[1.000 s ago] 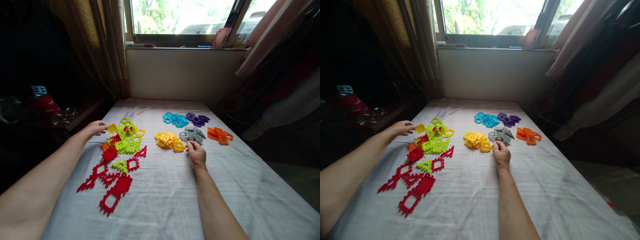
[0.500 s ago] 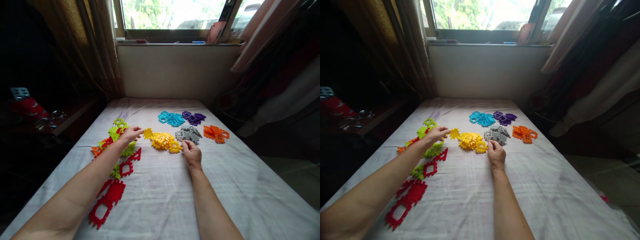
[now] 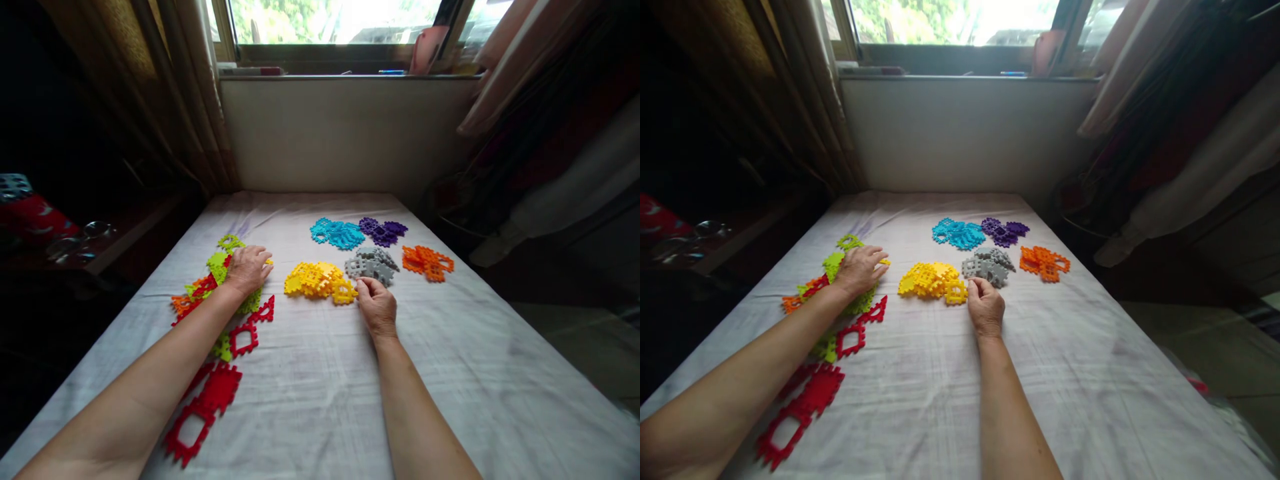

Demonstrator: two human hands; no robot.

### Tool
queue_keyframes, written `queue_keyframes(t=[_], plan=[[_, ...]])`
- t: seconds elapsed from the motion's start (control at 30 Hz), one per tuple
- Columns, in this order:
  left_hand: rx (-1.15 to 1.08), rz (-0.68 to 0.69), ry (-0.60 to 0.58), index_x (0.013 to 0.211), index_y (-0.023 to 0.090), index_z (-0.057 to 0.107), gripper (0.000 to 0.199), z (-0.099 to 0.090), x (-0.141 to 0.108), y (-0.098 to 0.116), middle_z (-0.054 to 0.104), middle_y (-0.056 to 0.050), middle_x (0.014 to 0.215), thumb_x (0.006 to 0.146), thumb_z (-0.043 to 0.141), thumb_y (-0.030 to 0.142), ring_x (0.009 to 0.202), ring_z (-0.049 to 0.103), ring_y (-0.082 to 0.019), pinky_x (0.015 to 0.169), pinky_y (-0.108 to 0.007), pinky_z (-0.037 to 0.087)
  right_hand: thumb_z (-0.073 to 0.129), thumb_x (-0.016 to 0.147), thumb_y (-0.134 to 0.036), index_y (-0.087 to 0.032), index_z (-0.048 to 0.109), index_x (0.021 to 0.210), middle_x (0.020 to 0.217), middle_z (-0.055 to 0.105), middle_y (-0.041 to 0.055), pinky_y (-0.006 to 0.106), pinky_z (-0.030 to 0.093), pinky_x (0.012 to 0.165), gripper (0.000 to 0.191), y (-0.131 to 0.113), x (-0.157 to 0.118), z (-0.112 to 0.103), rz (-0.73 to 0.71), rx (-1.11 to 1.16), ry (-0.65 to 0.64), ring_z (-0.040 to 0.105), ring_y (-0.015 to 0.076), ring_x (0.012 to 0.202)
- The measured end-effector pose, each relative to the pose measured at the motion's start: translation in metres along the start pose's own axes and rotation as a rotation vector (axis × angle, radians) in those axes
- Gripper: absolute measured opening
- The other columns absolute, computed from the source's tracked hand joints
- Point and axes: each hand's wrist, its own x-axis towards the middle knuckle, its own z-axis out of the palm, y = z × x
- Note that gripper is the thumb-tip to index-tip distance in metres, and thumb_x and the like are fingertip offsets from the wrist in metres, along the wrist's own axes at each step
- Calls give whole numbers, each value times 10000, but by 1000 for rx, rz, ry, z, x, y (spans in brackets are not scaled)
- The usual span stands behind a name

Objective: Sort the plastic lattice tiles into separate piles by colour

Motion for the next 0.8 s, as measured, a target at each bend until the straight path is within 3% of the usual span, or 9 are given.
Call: queue_keyframes(t=[0.07, 0.33, 0.43, 0.6, 0.8], plan=[[110, 17, 15, 1061, 250, 712, 276, -6, -5, -14, 649, -93, 1311, 829, 581, 319, 1294, 507, -307, 1114, -481, 309, 471, 729, -569, -199, 742, 861, 760, 755, 72, 320, 501, 687, 477, -1, 0, -1, 1, -12, 1, 671, 220, 670], [381, -46, -29, 942, 246, 726, 296, -32, -36, -68, 739, -87, 1071, 865, 483, 395, 1014, 643, -277, 912, -399, 441, 489, 752, -547, -207, 762, 876, 755, 760, 62, 299, 511, 674, 453, 3, -1, 1, -32, -45, -5, 671, 214, 679], [442, -46, -23, 967, 279, 741, 314, -37, -31, -71, 735, -59, 1120, 883, 473, 420, 1037, 633, -262, 919, -378, 432, 493, 759, -541, -211, 765, 877, 744, 759, 59, 296, 502, 654, 444, 5, 0, 1, -43, -71, -5, 664, 213, 670], [487, 77, -78, 1225, 347, 670, 373, -26, -5, -62, 576, -28, 1432, 910, 474, 386, 1318, 485, -252, 1074, -400, 330, 494, 755, -545, -213, 765, 868, 711, 748, 54, 293, 496, 651, 443, 2, -1, -1, -47, -80, -9, 661, 213, 657], [542, 44, -82, 1067, 273, 734, 332, -23, 2, -65, 583, -89, 1420, 910, 461, 376, 1347, 447, -325, 1110, -546, 209, 484, 743, -554, -214, 759, 861, 726, 747, 60, 308, 492, 667, 453, -1, -2, -2, -28, -91, -10, 667, 226, 682]])
